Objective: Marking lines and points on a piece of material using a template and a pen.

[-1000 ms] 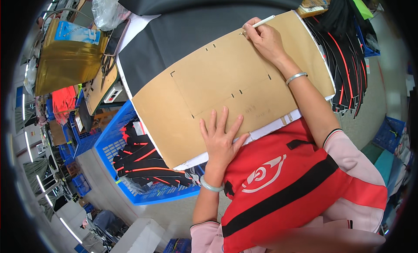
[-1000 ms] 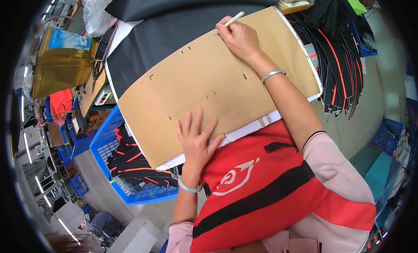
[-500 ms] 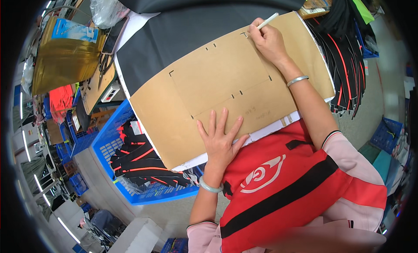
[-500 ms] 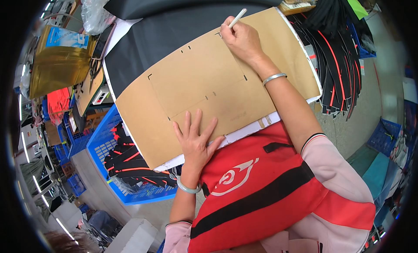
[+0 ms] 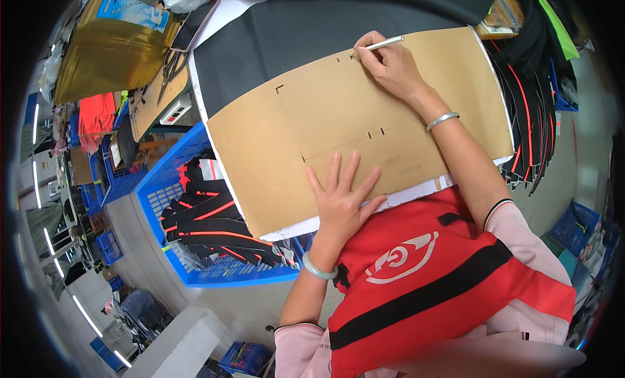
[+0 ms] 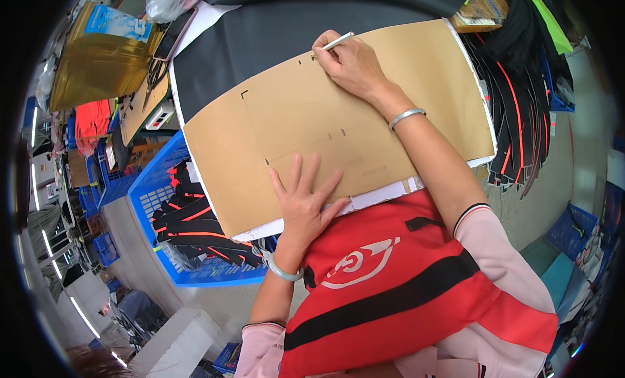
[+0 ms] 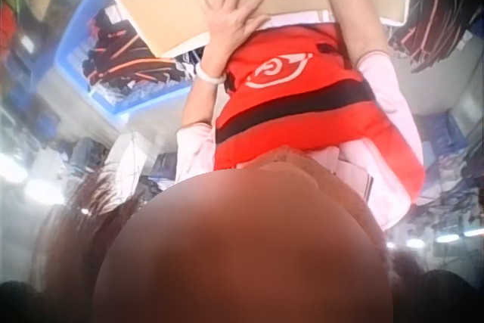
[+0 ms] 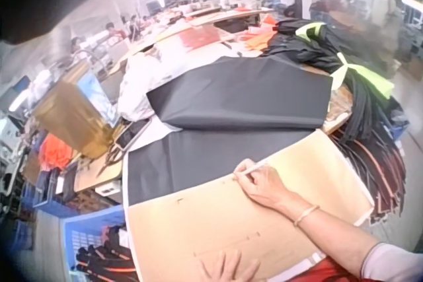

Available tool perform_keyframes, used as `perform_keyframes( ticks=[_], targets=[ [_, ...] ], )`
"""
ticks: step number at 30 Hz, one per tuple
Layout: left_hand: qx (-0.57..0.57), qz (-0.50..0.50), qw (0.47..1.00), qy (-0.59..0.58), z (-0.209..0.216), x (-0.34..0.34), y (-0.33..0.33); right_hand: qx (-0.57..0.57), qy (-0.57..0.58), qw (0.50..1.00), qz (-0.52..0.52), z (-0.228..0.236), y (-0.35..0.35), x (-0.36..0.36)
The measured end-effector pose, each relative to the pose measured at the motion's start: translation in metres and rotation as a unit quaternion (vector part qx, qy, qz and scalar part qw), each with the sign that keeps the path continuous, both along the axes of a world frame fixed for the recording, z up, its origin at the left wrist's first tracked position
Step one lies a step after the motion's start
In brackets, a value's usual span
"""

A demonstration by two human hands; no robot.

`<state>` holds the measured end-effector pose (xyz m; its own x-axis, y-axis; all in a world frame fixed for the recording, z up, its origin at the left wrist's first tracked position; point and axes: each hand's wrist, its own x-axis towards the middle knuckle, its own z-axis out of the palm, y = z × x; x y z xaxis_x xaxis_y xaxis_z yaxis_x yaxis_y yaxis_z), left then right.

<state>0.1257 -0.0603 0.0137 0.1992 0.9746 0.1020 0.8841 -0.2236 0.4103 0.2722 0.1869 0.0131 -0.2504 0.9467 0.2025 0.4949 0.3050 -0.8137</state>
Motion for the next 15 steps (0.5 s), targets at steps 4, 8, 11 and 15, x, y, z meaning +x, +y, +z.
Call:
perform_keyframes(
  ticks=[4,8,11,15],
  targets=[
    [0.003,-0.003,1.0,-0.003,0.002,-0.001,0.0,0.117,-0.008,0.993,0.022,-0.007,0.001,-0.003],
    [0.014,-0.005,1.0,-0.006,0.0,-0.001,0.0,0.05,-0.005,0.998,0.036,-0.006,-0.002,-0.003],
    [0.016,-0.006,1.0,-0.01,-0.001,0.0,0.001,-0.013,0.063,0.998,0.009,-0.008,0.0,-0.008],
    [0.021,-0.006,1.0,-0.008,-0.002,0.0,0.0,0.016,0.023,0.999,0.044,-0.002,-0.003,-0.018]
  ],
)
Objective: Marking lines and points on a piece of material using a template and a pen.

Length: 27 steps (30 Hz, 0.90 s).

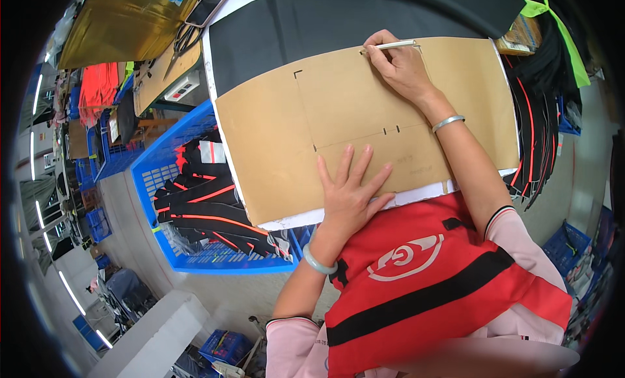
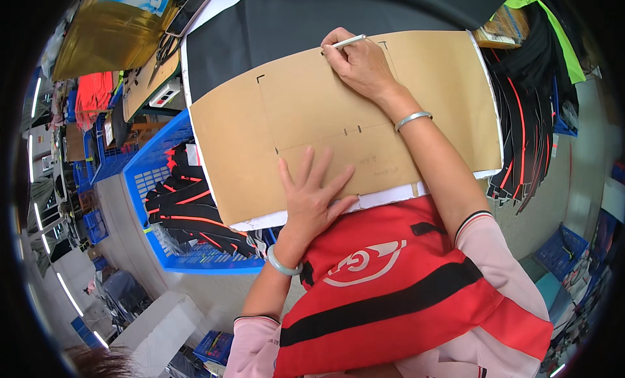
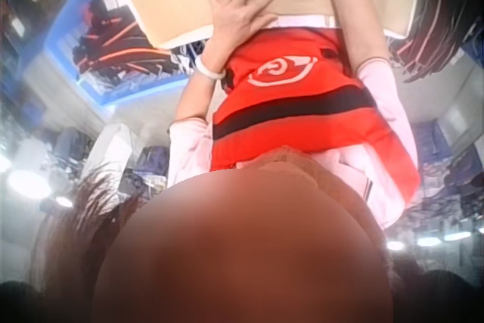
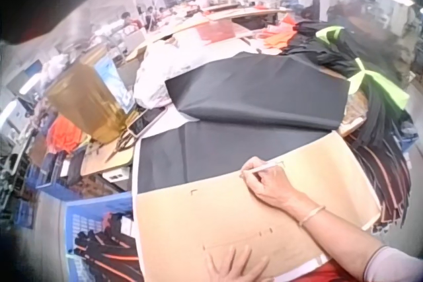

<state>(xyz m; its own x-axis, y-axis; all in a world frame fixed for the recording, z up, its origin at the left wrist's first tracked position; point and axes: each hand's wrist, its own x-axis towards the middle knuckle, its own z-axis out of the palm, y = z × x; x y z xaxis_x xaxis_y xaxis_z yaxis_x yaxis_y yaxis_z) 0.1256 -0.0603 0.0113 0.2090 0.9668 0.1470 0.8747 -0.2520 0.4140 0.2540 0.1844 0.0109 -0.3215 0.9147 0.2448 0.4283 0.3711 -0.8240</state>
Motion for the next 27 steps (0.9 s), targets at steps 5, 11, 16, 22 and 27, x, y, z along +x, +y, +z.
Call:
perform_keyframes(
  ticks=[5,11,16,22,27],
  targets=[
    [0.002,0.002,1.0,-0.005,-0.002,0.0,0.0,0.054,-0.038,0.998,0.012,-0.004,0.001,-0.004],
    [0.021,0.007,1.0,-0.013,-0.004,-0.001,-0.001,-0.068,0.043,0.997,-0.018,-0.013,0.009,-0.003],
    [0.017,0.013,0.999,-0.026,-0.005,0.0,-0.001,-0.061,0.167,0.984,0.007,-0.018,-0.003,-0.035],
    [0.021,0.017,0.999,-0.044,-0.007,0.001,0.0,-0.075,0.003,0.994,0.074,-0.004,-0.019,-0.084],
    [0.017,0.016,0.998,-0.053,-0.006,0.001,0.001,-0.029,-0.003,0.997,0.073,-0.009,-0.018,-0.096]
  ],
)
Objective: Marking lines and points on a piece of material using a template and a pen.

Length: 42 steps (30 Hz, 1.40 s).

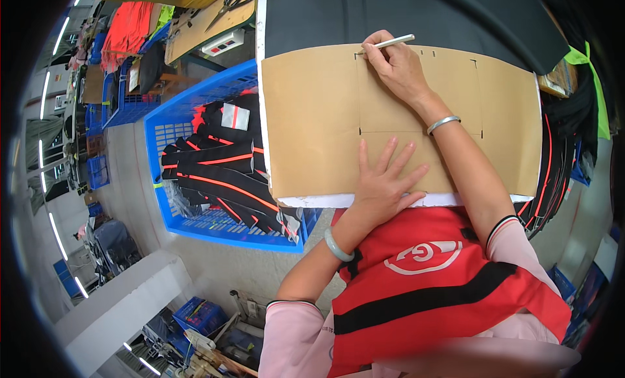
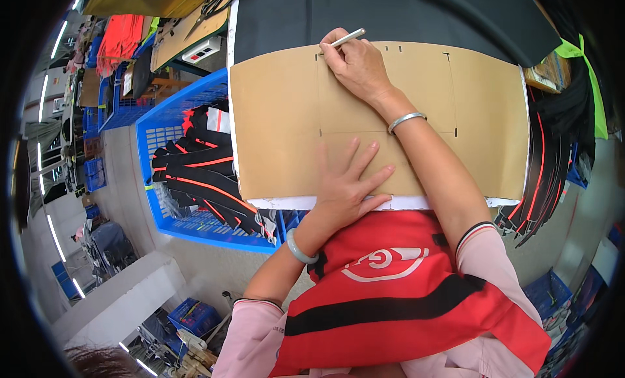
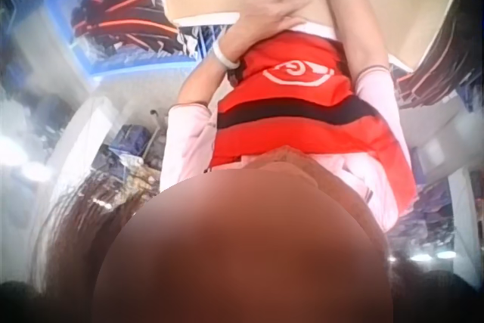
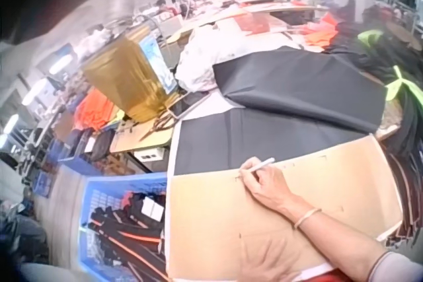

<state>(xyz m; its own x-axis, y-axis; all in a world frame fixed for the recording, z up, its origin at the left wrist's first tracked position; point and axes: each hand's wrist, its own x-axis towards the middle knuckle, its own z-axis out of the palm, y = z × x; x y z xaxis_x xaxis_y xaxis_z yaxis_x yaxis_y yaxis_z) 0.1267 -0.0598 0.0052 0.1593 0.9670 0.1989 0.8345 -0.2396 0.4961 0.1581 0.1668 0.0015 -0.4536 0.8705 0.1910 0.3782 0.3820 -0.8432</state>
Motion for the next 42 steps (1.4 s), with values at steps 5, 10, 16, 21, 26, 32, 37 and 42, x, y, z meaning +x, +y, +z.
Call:
perform_keyframes(
  ticks=[5,10,16,21,26,32,37,42],
  targets=[
    [0.001,-0.001,1.0,0.001,-0.002,0.001,-0.002,0.066,0.022,0.998,0.01,0.001,-0.001,-0.004],
    [0.009,-0.003,1.0,0.006,-0.004,0.0,-0.001,0.045,0.016,0.999,-0.008,0.006,-0.006,-0.005],
    [0.015,-0.004,1.0,0.011,-0.005,0.001,-0.002,0.141,0.022,0.989,0.044,0.003,-0.005,-0.006],
    [0.015,-0.004,1.0,0.007,-0.005,0.002,-0.002,-0.025,0.092,0.995,0.03,-0.002,-0.004,0.002],
    [0.013,-0.003,1.0,-0.003,-0.011,0.0,-0.003,-0.162,0.137,0.969,0.126,-0.003,-0.042,0.026],
    [0.032,0.005,0.999,-0.026,-0.007,0.0,0.001,-0.023,0.028,0.977,0.208,0.011,-0.072,0.041],
    [0.034,-0.001,0.999,-0.015,-0.009,0.001,0.002,0.023,-0.012,0.975,0.22,0.015,-0.071,0.039],
    [0.028,0.006,1.0,-0.011,-0.006,0.004,0.001,0.047,0.036,0.982,0.179,0.006,-0.074,0.044]
  ],
)
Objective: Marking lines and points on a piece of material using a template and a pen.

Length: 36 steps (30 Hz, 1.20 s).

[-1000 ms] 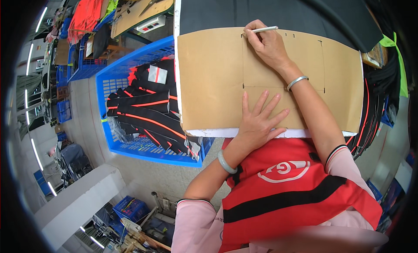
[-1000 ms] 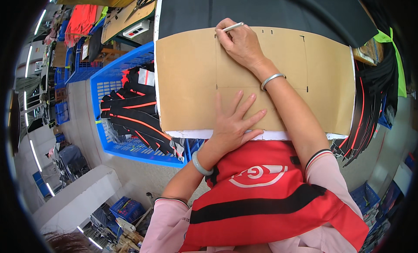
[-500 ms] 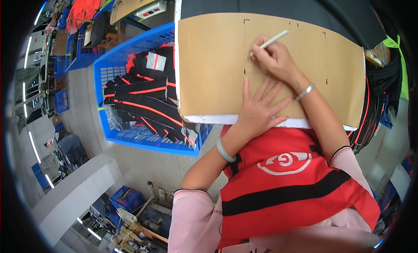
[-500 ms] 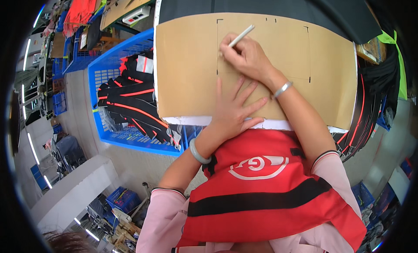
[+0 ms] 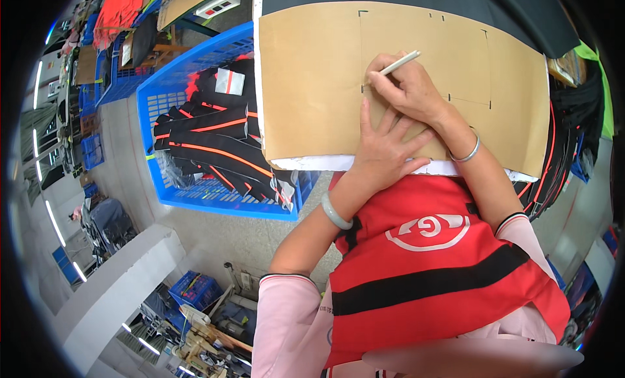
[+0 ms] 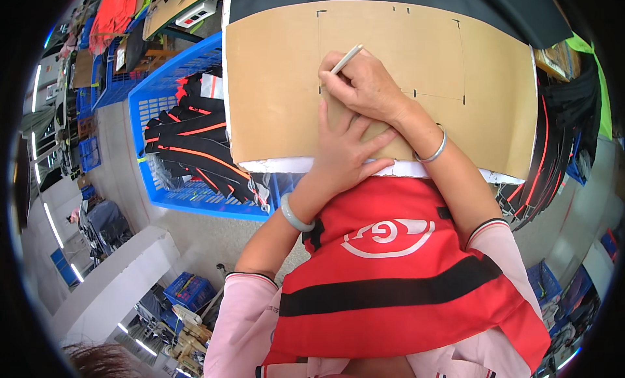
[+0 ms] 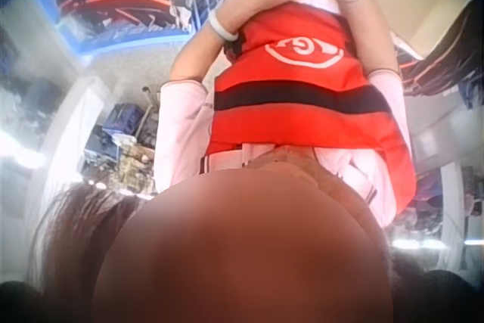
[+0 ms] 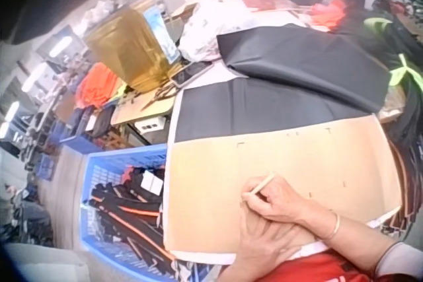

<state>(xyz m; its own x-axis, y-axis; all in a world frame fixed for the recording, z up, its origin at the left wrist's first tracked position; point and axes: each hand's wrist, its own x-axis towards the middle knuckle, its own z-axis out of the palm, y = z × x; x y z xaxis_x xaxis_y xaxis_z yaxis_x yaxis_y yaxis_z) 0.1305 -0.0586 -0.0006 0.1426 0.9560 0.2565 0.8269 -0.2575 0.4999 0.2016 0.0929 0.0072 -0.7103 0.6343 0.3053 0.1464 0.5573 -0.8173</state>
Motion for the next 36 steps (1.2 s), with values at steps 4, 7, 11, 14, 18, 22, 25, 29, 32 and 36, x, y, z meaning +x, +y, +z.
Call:
perform_keyframes(
  ticks=[4,7,11,14,18,22,25,29,32,36],
  targets=[
    [-0.003,-0.014,1.0,0.014,0.001,-0.001,0.0,-0.194,0.13,0.967,-0.106,-0.009,0.002,0.03],
    [-0.017,-0.011,0.999,0.03,0.004,-0.002,-0.002,-0.151,0.094,0.967,-0.184,-0.009,0.007,0.068],
    [-0.026,-0.005,0.998,0.053,0.004,-0.003,-0.002,-0.053,0.002,0.983,-0.175,0.0,-0.003,0.093],
    [-0.025,-0.009,0.998,0.058,0.007,-0.003,-0.002,0.035,-0.02,0.983,-0.176,0.002,-0.007,0.097],
    [-0.026,-0.005,0.998,0.063,0.008,-0.002,-0.001,-0.009,-0.017,0.98,-0.199,0.008,-0.01,0.094],
    [-0.033,-0.009,0.997,0.064,0.009,-0.002,0.0,0.018,-0.029,0.979,-0.202,0.006,-0.009,0.094],
    [-0.035,-0.007,0.997,0.065,0.01,-0.002,-0.001,0.115,0.007,0.976,-0.183,0.003,-0.008,0.094],
    [-0.036,-0.005,0.997,0.062,0.009,-0.003,-0.002,-0.065,-0.048,0.984,-0.157,0.01,-0.011,0.102],
    [-0.036,-0.007,0.997,0.06,0.01,-0.002,-0.001,-0.123,-0.008,0.97,-0.208,0.002,-0.007,0.113],
    [-0.043,-0.007,0.997,0.067,0.01,-0.003,-0.001,-0.091,0.021,0.964,-0.248,-0.005,-0.005,0.131]
  ],
)
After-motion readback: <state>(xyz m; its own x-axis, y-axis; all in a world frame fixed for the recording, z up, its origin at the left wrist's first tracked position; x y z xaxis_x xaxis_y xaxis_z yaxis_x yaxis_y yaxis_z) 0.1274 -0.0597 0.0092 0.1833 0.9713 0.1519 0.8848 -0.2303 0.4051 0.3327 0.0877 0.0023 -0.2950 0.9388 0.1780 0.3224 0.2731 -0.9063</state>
